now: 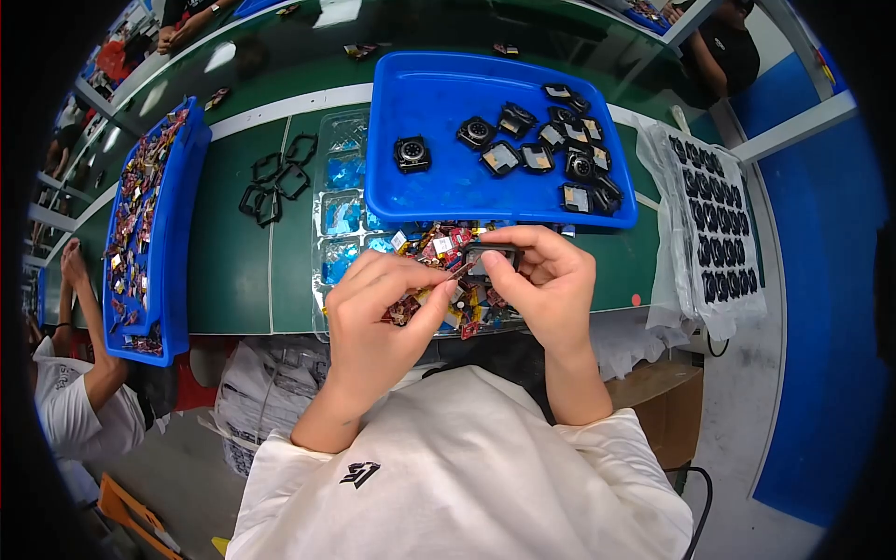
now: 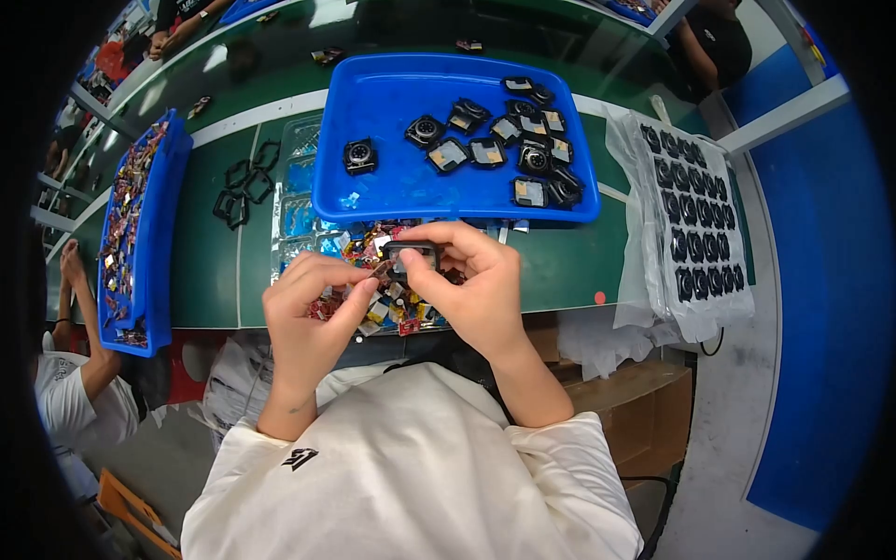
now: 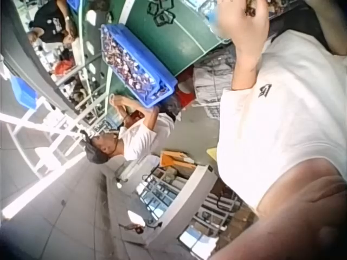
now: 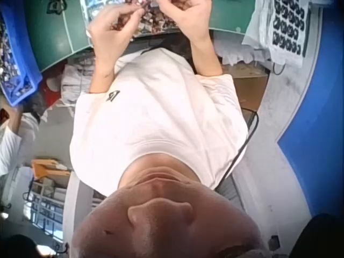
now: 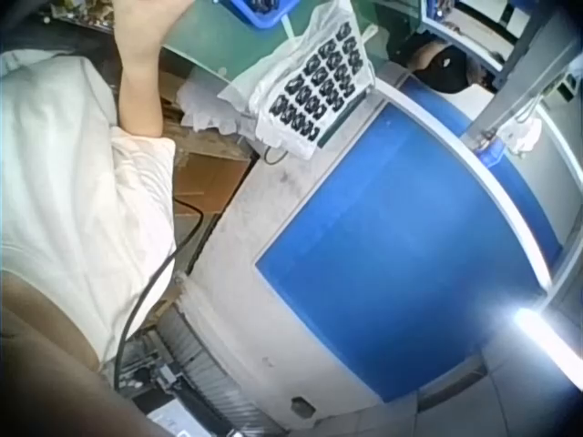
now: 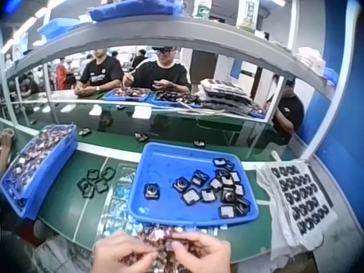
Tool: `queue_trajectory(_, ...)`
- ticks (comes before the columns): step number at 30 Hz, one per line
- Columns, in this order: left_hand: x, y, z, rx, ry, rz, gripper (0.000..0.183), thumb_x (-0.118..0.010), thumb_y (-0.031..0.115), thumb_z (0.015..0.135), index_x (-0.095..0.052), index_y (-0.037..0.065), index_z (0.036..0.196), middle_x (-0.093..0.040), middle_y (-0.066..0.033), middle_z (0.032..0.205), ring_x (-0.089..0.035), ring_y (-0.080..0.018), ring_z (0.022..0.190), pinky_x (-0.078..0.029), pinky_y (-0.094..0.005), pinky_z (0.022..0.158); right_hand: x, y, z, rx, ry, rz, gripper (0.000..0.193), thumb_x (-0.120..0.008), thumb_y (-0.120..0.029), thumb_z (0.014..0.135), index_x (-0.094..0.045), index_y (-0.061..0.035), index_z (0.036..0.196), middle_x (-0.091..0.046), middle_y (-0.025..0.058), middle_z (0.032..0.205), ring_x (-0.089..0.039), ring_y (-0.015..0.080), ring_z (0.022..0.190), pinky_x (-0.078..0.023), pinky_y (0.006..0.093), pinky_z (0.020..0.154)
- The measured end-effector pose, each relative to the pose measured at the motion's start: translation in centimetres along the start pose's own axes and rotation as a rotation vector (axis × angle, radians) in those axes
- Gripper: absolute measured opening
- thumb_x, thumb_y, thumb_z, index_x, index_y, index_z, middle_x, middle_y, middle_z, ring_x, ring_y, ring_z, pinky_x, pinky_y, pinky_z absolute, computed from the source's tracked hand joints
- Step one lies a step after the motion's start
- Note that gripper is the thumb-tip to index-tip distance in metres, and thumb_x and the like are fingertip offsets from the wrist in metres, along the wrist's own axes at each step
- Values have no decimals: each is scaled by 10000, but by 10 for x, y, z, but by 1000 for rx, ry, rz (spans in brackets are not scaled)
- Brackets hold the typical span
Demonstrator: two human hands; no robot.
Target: Assembling small electronic camera modules at a factory production line workstation.
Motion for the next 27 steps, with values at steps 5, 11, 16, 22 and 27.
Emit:
queue_trajectory(5,-11,-24,-12,457,-148,-552,68,-701,12,760,-652,-16,799,-634,-48,745,-573,-78,665,-445,-207,585,-3,-16,-3,323,49,-289,179,-686,30,713,-671,10,890,-661,64,765,-601,62,637,-457,185,540)
queue_trajectory(11,-24,-35,-19,634,-141,-935,85,-673,5,807,-637,-42,868,-648,-58,806,-592,-75,721,-467,-188,636,-6,-13,-3,271,12,-196,164,-685,32,713,-665,12,874,-667,55,752,-614,69,624,-469,196,539)
queue_trajectory(16,-25,-35,-15,616,-100,-940,103,-684,-3,794,-627,-41,871,-651,-66,804,-605,-79,733,-473,-188,645,-9,-13,-4,314,-22,-164,170,-692,32,715,-648,20,879,-681,71,795,-642,77,683,-504,198,591)
queue_trajectory(22,-20,-39,-14,545,-29,-756,177,-727,-16,744,-599,-42,864,-645,-57,765,-586,-56,677,-455,-168,611,-8,-6,-4,111,-111,7,170,-715,19,740,-617,41,877,-666,77,842,-646,92,758,-529,205,665)
queue_trajectory(27,-17,-43,-16,554,-86,-548,115,-749,2,715,-644,-3,759,-629,-21,711,-545,-35,618,-407,-154,558,-6,-18,7,124,-248,-176,176,-722,-7,721,-638,31,871,-648,78,828,-626,92,710,-518,207,617)
Point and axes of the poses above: each hand's wrist, its own z-axis towards the middle knuckle, its own x-axis out of the back of the hand, y = z × x, the point moved 7 cm from there along z, towards the middle knuckle
